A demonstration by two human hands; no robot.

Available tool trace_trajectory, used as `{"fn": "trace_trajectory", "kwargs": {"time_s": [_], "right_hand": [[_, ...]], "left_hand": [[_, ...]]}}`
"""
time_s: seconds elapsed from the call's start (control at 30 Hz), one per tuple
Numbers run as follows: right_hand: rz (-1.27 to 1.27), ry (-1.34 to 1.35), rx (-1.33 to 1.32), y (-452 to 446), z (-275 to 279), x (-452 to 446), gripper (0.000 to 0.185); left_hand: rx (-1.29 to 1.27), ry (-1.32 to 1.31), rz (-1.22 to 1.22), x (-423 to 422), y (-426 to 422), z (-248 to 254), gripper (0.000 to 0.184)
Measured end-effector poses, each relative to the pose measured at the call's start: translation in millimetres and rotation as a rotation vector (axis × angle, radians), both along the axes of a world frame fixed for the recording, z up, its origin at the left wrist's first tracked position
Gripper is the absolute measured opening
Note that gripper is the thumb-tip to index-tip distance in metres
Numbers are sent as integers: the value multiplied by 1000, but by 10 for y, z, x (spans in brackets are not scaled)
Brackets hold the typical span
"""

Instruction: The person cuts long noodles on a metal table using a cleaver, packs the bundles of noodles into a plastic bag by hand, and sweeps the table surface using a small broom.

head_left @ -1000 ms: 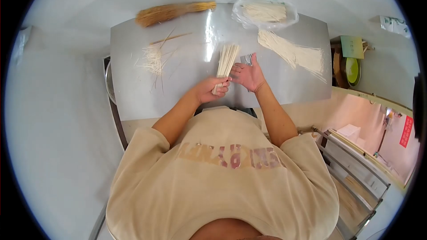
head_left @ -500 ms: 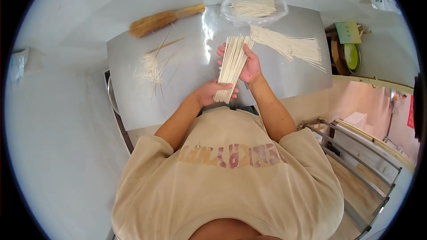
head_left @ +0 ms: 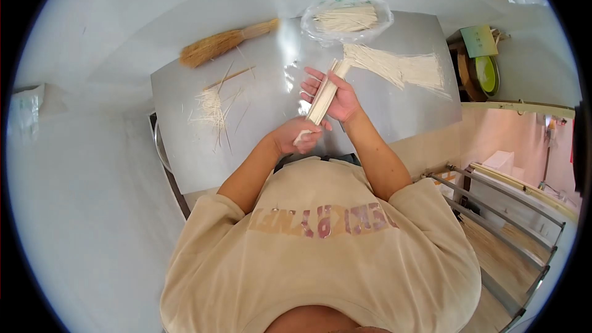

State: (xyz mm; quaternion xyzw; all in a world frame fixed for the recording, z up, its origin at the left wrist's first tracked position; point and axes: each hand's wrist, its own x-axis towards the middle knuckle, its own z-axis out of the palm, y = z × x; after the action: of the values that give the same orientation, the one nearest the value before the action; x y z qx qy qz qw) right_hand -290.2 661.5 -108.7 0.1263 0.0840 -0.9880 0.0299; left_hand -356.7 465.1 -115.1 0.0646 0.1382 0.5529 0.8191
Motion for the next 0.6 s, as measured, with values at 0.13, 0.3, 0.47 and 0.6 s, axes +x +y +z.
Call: {"fn": "trace_trajectory", "kwargs": {"time_s": [0.13, 0.3, 0.47, 0.6], "right_hand": [[-32, -304, 130, 28, -66, -109, 33], [-213, -483, 331, 62, -71, -133, 31], [-153, 23, 227, 136, 498, 98, 92], [-103, -11, 82, 133, 402, 79, 103]], "left_hand": [[-276, 256, 147, 120, 112, 358, 33], [-315, 986, 238, 124, 178, 123, 42], [-190, 534, 258, 4, 97, 489, 35], [-190, 430, 192, -32, 102, 495, 33]]}}
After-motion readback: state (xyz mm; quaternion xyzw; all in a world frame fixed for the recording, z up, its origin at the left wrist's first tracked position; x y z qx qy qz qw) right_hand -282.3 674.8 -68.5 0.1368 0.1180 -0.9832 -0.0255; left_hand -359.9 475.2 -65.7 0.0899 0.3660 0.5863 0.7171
